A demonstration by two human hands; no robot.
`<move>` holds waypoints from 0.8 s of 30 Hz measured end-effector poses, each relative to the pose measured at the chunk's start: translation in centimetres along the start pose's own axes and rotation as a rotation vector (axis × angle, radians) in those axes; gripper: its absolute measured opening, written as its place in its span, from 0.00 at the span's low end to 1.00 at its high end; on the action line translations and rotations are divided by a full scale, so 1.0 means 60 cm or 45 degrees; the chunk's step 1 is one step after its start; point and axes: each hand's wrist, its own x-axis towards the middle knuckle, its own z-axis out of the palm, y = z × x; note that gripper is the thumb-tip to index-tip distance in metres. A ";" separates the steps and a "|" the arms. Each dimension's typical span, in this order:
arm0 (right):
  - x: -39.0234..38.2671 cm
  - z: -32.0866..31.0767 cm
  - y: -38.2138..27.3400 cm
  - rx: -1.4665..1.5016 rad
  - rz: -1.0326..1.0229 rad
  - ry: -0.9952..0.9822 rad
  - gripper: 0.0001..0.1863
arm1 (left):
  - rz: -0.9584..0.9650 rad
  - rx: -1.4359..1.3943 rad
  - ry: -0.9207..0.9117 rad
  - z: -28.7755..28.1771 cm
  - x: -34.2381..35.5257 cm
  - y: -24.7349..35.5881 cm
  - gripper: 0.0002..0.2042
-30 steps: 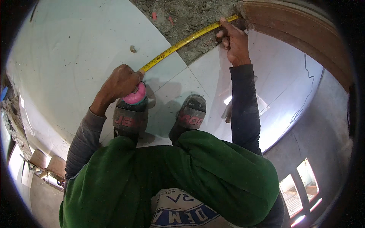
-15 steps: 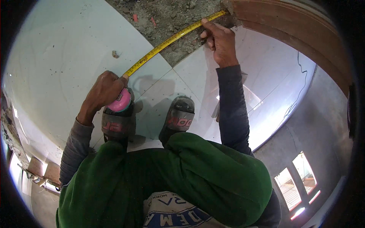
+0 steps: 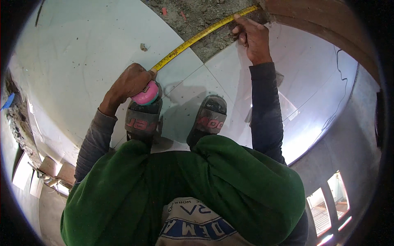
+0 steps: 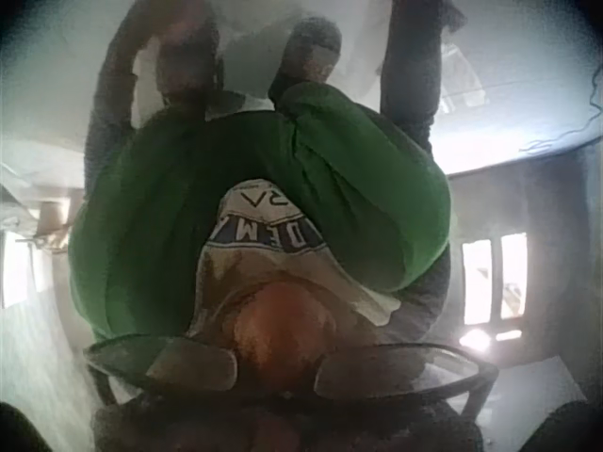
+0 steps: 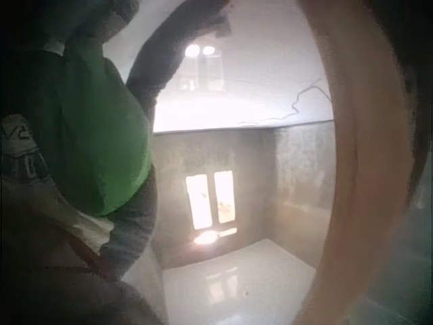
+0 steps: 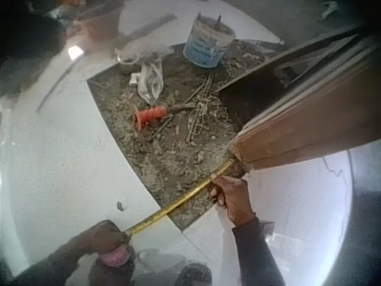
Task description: The person uses a hammer and chisel to remove tiles from the floor, measures the exposed area with a tape measure, and then uses a sanding block to smooth the edge of a concrete pillar.
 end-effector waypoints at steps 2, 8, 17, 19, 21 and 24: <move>-0.001 0.002 0.003 0.028 0.012 -0.006 0.16 | -0.215 -0.002 -0.170 -0.009 0.000 0.005 0.25; 0.002 -0.007 0.022 -0.020 -0.122 0.000 0.18 | -0.377 0.264 -0.476 -0.046 0.016 0.070 0.12; 0.010 0.002 0.020 -0.065 -0.094 0.001 0.21 | -0.309 0.270 -0.441 -0.030 0.011 0.035 0.11; 0.013 -0.010 0.025 -0.094 -0.147 0.012 0.19 | -0.188 0.414 -0.438 -0.032 0.017 0.045 0.11; 0.014 -0.015 0.046 -0.079 -0.164 0.012 0.18 | -0.053 0.658 -0.540 -0.013 0.025 0.040 0.12; 0.010 0.018 0.031 -0.082 -0.154 0.021 0.15 | 0.136 0.406 -0.233 -0.004 -0.009 -0.012 0.17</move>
